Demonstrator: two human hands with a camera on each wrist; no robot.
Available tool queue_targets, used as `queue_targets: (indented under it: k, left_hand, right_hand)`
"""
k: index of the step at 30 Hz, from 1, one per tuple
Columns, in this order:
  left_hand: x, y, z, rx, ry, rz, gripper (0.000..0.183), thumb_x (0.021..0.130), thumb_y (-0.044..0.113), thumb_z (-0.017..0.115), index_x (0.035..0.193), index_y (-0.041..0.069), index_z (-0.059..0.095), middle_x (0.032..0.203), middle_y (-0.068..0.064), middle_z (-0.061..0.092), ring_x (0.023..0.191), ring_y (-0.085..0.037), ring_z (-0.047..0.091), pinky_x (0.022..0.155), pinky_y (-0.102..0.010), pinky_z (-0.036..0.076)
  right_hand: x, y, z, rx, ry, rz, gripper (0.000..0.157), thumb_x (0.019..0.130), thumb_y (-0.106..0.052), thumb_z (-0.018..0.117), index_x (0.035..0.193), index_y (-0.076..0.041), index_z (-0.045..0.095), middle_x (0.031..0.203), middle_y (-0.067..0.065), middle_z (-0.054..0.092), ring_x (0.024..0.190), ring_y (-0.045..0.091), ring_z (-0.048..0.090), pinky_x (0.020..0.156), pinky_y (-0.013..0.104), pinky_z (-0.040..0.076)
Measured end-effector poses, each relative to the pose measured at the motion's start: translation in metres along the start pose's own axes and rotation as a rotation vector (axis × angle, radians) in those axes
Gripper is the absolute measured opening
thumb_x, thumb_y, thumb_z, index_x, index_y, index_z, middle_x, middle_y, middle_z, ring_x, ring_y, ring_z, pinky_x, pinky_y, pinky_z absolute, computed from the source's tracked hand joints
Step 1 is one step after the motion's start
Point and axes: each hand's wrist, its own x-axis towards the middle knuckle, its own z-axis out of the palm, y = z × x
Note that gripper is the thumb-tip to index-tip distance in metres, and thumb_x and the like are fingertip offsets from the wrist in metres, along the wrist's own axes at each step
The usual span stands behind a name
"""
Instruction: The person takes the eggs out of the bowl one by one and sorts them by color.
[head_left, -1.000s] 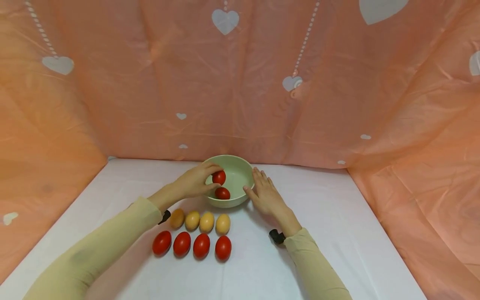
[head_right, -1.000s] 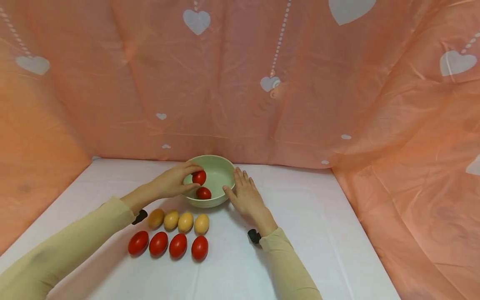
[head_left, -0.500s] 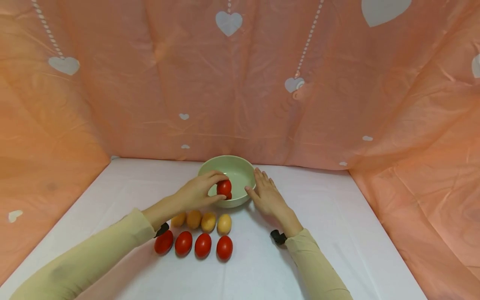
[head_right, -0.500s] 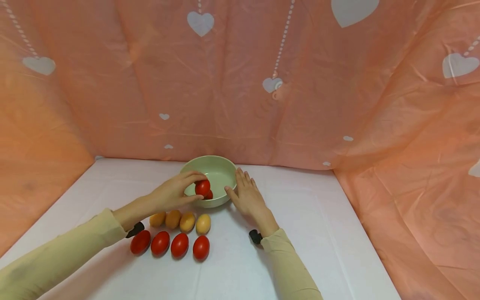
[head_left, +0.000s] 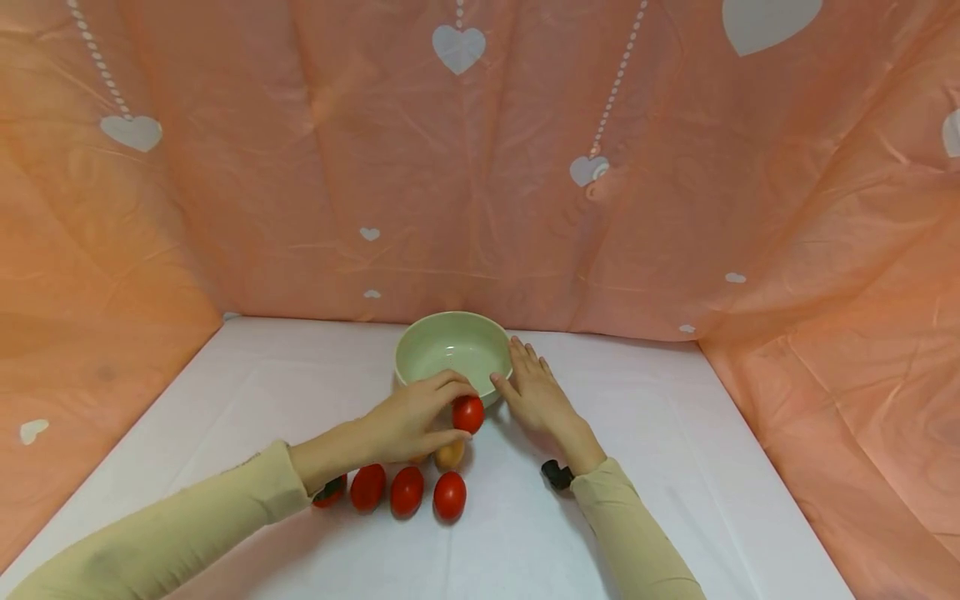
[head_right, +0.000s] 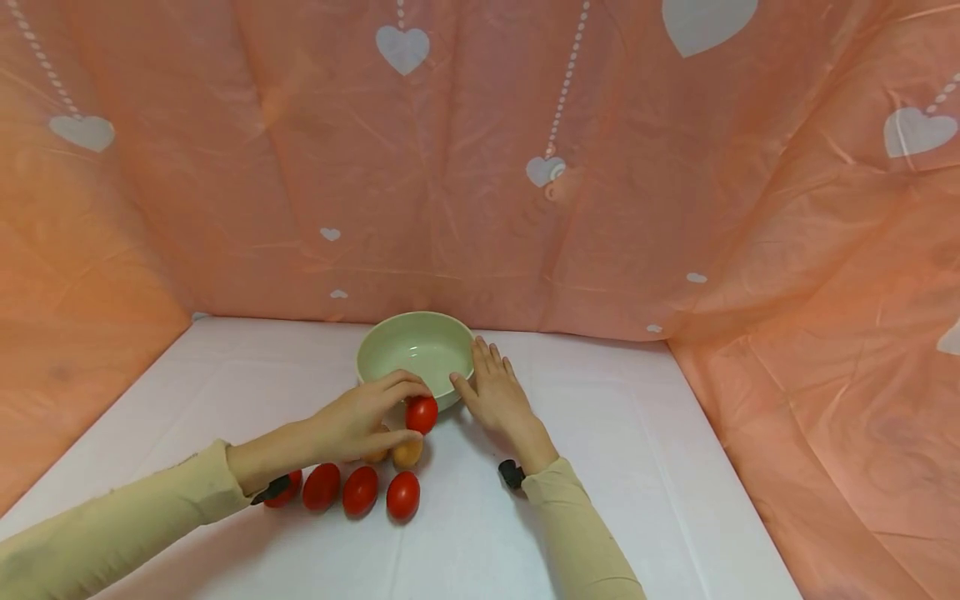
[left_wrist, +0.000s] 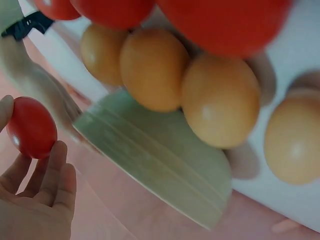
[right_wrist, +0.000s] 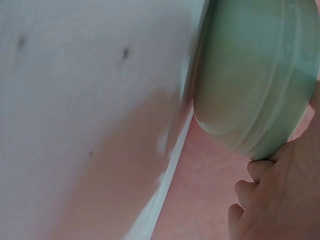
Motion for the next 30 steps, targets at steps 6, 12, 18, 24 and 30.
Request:
queue_targets:
  k: [6,12,18,24,30]
  left_hand:
    - [-0.003,0.015,0.011,-0.011,-0.050,0.008,0.046,0.091,0.028,0.082,0.128,0.009,0.062,0.128,-0.001,0.061,0.112,-0.015,0.063,0.098,-0.033,0.054]
    - [-0.004,0.023,0.026,0.045,-0.116,0.027,0.046,0.091,0.034,0.081,0.126,0.011,0.061,0.128,0.001,0.059,0.104,-0.012,0.063,0.099,-0.033,0.053]
    - [-0.005,0.031,0.035,0.094,-0.224,0.018,0.044,0.092,0.041,0.079,0.124,0.015,0.063,0.124,0.004,0.058,0.099,-0.008,0.060,0.094,-0.031,0.053]
    - [-0.005,0.037,0.045,0.138,-0.281,0.059,0.043,0.090,0.044,0.079,0.119,0.016,0.064,0.116,0.006,0.060,0.102,-0.010,0.061,0.092,-0.029,0.050]
    - [-0.006,0.042,0.052,0.188,-0.316,0.064,0.045,0.086,0.047,0.083,0.115,0.018,0.064,0.110,0.007,0.058,0.100,-0.007,0.060,0.089,-0.025,0.047]
  right_hand:
    - [0.000,0.000,0.000,-0.003,-0.007,0.005,0.076,0.111,-0.049,0.038,0.165,0.000,0.015,0.172,0.016,0.017,0.158,0.039,0.014,0.127,0.056,0.014]
    - [0.000,-0.001,0.000,0.000,0.003,0.004,0.076,0.111,-0.048,0.039,0.165,0.001,0.016,0.172,0.017,0.018,0.158,0.039,0.016,0.127,0.056,0.014]
    - [0.001,-0.001,0.000,0.002,0.014,0.001,0.076,0.111,-0.047,0.041,0.164,0.001,0.016,0.171,0.018,0.018,0.157,0.041,0.017,0.126,0.057,0.015]
    - [0.000,-0.001,0.000,0.011,0.026,-0.008,0.076,0.110,-0.046,0.043,0.164,0.002,0.017,0.171,0.018,0.019,0.157,0.041,0.018,0.126,0.058,0.015]
    - [0.000,-0.002,-0.002,0.015,0.023,-0.006,0.076,0.110,-0.046,0.042,0.164,0.002,0.018,0.171,0.018,0.019,0.158,0.039,0.016,0.126,0.058,0.015]
